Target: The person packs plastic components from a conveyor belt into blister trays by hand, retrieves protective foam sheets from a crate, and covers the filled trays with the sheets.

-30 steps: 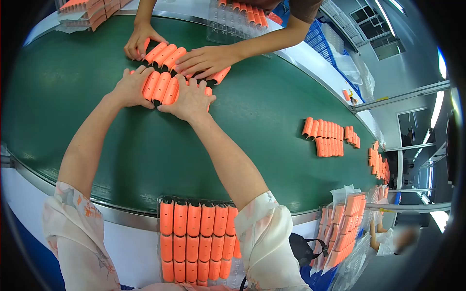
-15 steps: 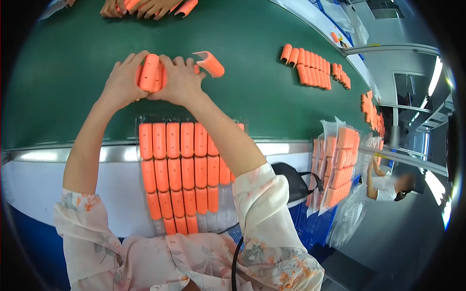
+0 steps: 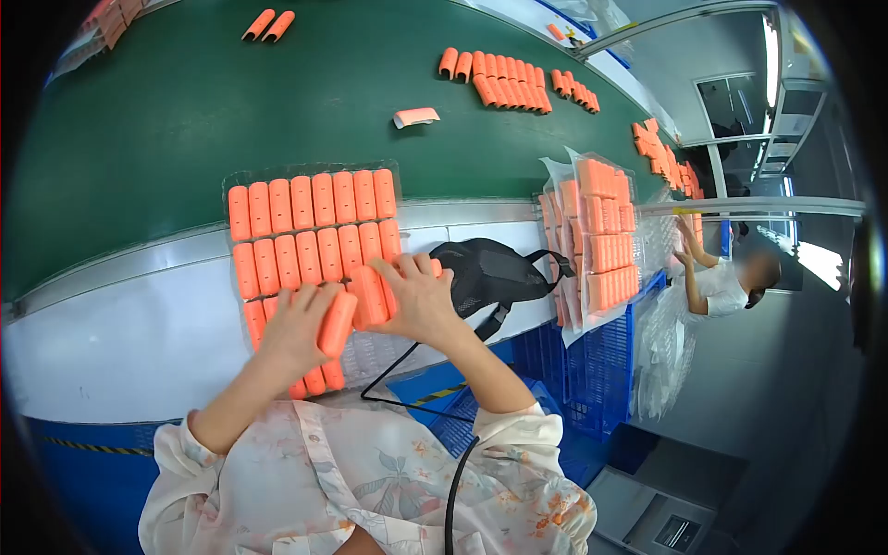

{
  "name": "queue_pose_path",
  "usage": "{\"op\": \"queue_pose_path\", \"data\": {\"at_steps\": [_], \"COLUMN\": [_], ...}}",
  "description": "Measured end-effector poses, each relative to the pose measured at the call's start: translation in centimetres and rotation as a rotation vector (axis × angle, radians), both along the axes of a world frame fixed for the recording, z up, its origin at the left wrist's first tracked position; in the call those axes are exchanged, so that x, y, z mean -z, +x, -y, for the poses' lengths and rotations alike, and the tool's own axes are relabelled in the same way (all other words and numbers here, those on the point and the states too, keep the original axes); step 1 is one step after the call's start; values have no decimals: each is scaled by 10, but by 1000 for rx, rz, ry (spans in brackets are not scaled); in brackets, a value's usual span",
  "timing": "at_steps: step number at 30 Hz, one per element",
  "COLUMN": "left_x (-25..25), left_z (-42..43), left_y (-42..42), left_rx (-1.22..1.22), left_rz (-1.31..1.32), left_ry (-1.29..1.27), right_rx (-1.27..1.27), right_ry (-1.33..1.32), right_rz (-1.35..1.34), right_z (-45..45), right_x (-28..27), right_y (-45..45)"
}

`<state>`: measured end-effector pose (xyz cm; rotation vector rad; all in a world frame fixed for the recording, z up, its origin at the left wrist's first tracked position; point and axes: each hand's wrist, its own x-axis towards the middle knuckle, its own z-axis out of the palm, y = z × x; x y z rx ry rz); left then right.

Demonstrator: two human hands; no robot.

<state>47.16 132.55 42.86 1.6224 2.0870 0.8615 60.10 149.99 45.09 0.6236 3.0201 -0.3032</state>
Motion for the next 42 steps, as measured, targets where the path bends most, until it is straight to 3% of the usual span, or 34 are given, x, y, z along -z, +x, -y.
{"op": "queue_pose_path", "data": {"at_steps": [2, 5, 10, 19, 24, 27, 29, 33, 38, 40, 42], "left_x": [0, 18, 31, 3, -3, 10, 19, 24, 42, 39, 38], "left_z": [8, 13, 5, -5, 6, 0, -4, -1, -10, -16, -14], "left_y": [42, 78, 91, 99, 107, 118, 126, 124, 124, 128, 130], "left_rx": [-2, -33, -154, -217, -275, -369, -421, -489, -495, -486, -517], "left_rz": [63, -61, -226, 33, 146, 104, -12, 15, -41, 39, 138], "left_ry": [-240, -212, -315, -420, -349, -242, -195, -162, -62, -77, -25], "right_rx": [21, 23, -41, -122, -211, -235, -182, -160, -115, -128, -112], "right_ry": [75, 211, 63, -243, -416, -574, -510, -396, -548, -441, -382], "right_rz": [-49, -51, -6, -68, -436, -433, -437, -417, -564, -634, -509], "right_z": [5, 2, -10, -40, -16, 21, 38, 44, 19, 7, 9], "right_x": [26, 44, 32, 30, 23, 61, 64, 62, 58, 60, 67], "right_y": [21, 23, 37, 63, 79, 86, 81, 85, 76, 48, 26]}}
